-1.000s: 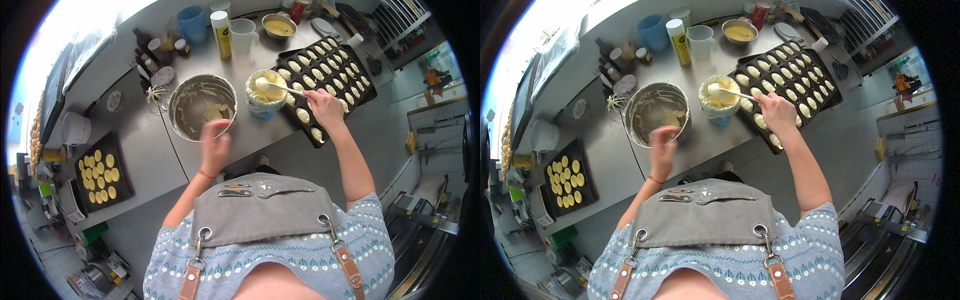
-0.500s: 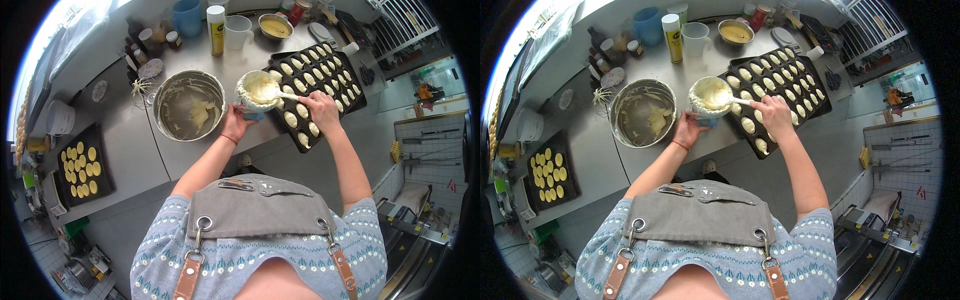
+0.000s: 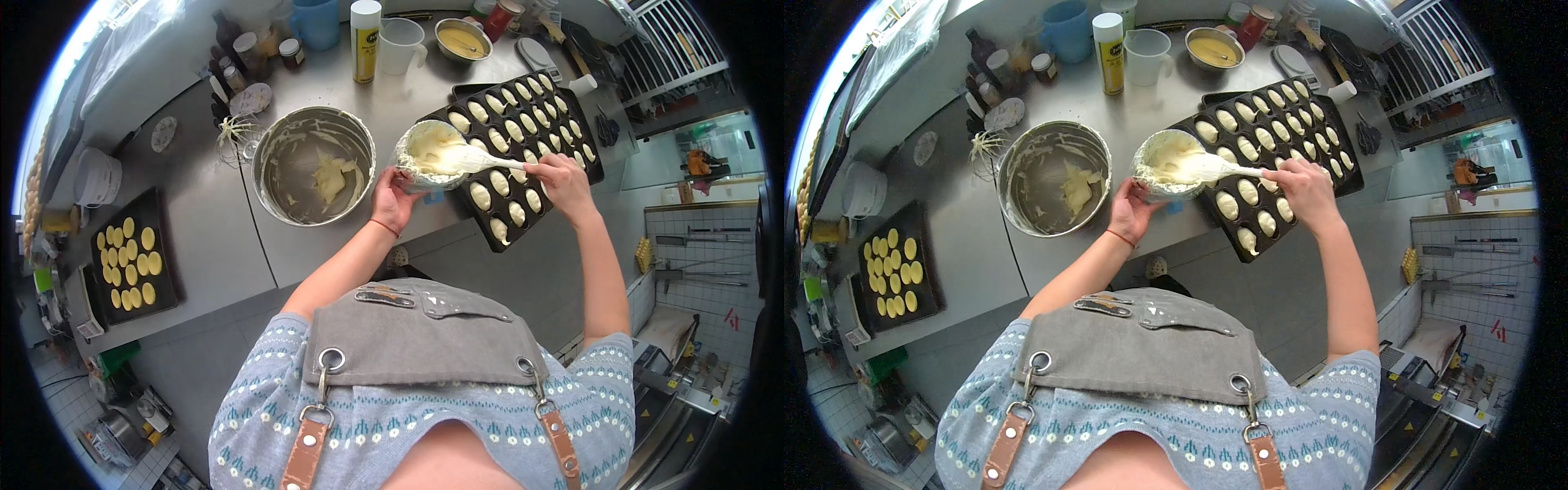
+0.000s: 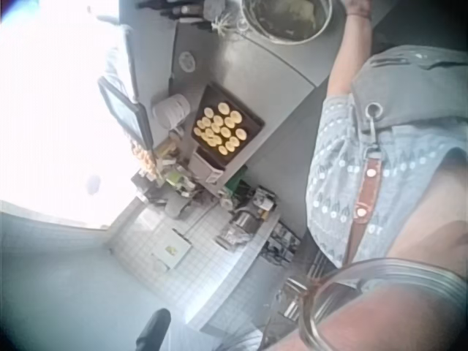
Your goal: The person mixes batter in a bowl and then transfers it into a pastry bag to pipe onto a baking tray.
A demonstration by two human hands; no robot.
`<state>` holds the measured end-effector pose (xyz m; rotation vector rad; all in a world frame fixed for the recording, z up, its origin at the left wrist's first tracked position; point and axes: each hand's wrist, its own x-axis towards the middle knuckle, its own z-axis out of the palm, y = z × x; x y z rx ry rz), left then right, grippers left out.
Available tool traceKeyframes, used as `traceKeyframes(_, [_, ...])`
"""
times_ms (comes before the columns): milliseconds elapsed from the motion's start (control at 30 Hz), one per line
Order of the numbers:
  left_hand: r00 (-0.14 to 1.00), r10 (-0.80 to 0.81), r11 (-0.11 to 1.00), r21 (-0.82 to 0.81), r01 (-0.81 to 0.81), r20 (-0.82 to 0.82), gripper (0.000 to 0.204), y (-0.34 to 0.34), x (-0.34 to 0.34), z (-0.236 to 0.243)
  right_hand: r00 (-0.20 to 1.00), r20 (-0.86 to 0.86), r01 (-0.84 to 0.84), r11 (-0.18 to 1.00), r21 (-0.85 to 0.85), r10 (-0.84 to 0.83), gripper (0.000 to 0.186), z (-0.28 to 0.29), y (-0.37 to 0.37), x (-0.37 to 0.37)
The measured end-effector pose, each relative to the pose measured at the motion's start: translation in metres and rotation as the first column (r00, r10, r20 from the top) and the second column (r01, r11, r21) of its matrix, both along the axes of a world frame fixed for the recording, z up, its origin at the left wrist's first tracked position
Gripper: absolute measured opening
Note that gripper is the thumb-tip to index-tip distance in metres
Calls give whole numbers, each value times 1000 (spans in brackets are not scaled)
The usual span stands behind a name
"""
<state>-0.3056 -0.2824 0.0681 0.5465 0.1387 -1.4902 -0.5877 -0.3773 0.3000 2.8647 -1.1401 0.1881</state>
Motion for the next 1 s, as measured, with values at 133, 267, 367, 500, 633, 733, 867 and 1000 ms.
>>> traceKeyframes(133, [999,-30,995,-91,31,20,19,2,1,-1,999,-46,20,998,-58,-23,18,31,2,-17])
traceKeyframes(267, [999,-53,998,46,53,-12,19,0,2,-5,984,133,116,993,6,-116,26,60,14,-17])
traceKeyframes(367, [998,-66,996,53,66,-18,18,2,1,-5,927,234,210,921,328,-294,25,56,13,-8])
traceKeyframes(500, [997,-75,996,49,75,0,20,2,1,-5,910,83,284,756,590,-407,23,28,-4,9])
traceKeyframes(633, [997,-68,998,-2,68,-29,18,2,1,-17,847,-98,363,434,824,-522,21,11,-18,15])
traceKeyframes(733, [998,-52,998,41,54,-44,18,1,-5,-9,781,-263,473,262,841,-566,19,19,-31,-13])
traceKeyframes(867, [997,-74,997,-2,74,-24,19,5,4,-16,745,-267,526,292,799,-611,22,61,-22,-36])
traceKeyframes(1000, [913,-385,918,161,362,138,25,40,20,-10,716,178,275,507,817,-675,25,76,8,-34])
